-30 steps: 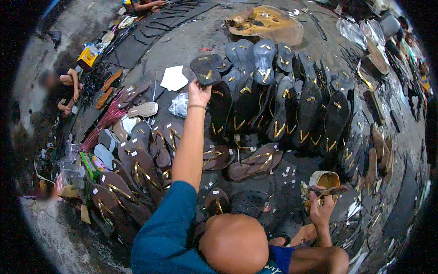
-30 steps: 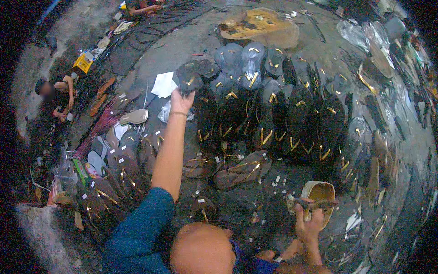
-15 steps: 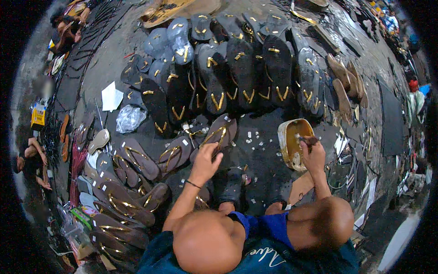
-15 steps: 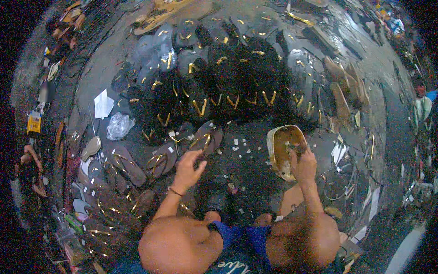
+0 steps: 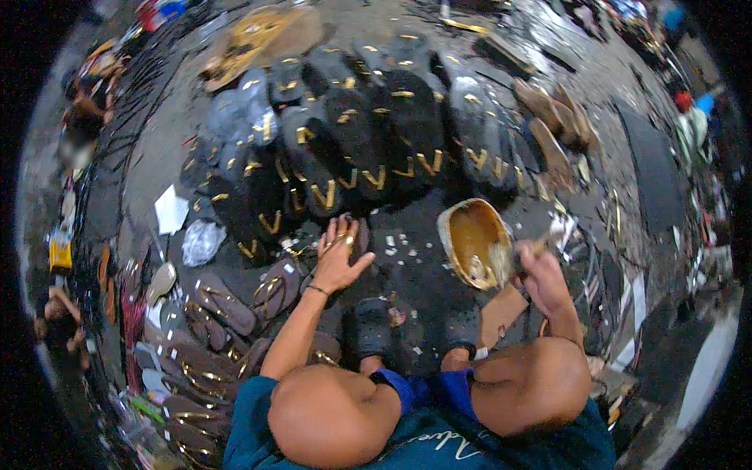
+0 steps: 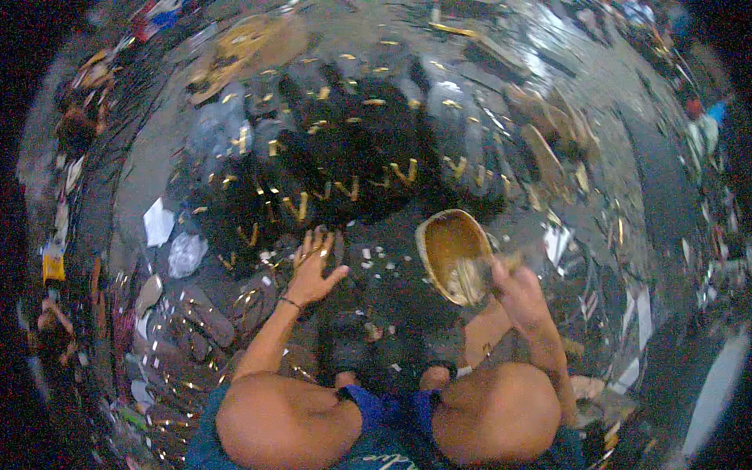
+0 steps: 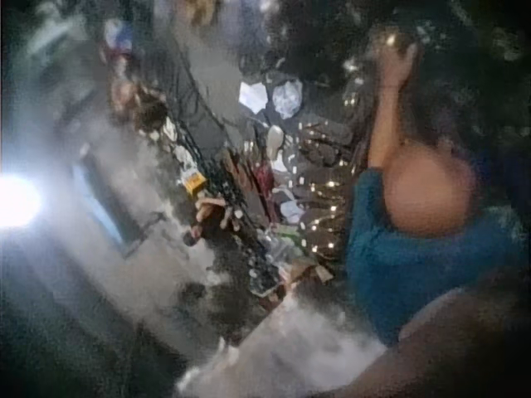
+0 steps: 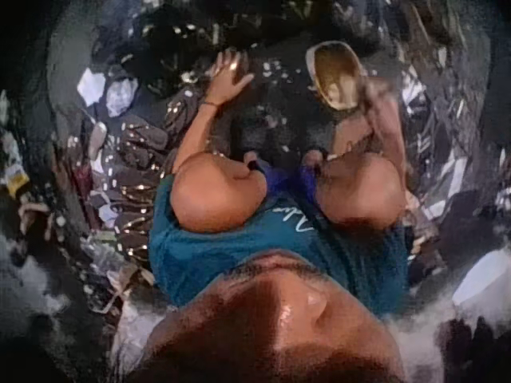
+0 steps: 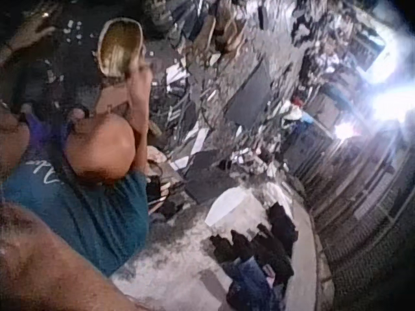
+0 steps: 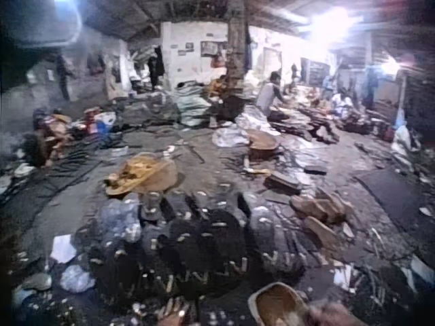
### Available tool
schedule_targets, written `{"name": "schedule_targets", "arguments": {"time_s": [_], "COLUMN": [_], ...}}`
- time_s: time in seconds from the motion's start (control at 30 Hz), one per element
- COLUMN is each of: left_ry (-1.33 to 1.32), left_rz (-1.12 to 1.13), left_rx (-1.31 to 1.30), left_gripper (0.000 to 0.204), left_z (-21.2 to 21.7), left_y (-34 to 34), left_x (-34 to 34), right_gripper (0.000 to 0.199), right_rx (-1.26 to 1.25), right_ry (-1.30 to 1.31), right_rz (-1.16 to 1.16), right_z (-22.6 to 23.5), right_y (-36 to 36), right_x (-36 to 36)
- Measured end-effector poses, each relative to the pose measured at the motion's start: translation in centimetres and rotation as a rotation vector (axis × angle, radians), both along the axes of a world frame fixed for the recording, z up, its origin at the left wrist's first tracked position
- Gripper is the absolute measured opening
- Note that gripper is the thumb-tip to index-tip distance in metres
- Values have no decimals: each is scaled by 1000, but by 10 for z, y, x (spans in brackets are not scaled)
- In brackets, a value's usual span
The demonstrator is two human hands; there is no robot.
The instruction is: The person repeatedly picks up black sandals from a pile, applies a silver-colored substance to the soles using a brush, and places them back down. The process is repeated for multiple sandals in a cluttered workshop environment.
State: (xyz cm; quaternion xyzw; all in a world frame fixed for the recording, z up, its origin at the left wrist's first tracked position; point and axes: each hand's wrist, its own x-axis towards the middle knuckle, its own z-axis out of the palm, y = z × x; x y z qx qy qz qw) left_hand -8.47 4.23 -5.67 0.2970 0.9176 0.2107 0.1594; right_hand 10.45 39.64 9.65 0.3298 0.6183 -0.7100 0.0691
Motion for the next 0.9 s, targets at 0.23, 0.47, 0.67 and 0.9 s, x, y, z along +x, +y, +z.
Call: {"name": "schedule_targets", "arguments": {"time_s": [0.23,0.47,0.67,0.9], "left_ry": [-1272,-1133,-1393,-1337], "left_rz": [548,345,355,413], "left_rx": [1350,1374,1522,1561], "left_gripper": [48,43,60,58], "left_z": [106,113,133,107], "left_y": [55,65,60,51], "left_x": [0,-12,16,-3], "right_gripper": [32,25,16,26], "right_rx": [-257,613,721,373], "right_ry": [443,1019,652,794], "right_rz": [-25,500,140,422], "right_z": [45,43,7,25], "right_y": [-40,-126,-54,-120], "right_x": [-121,-114,-171,-90]}}
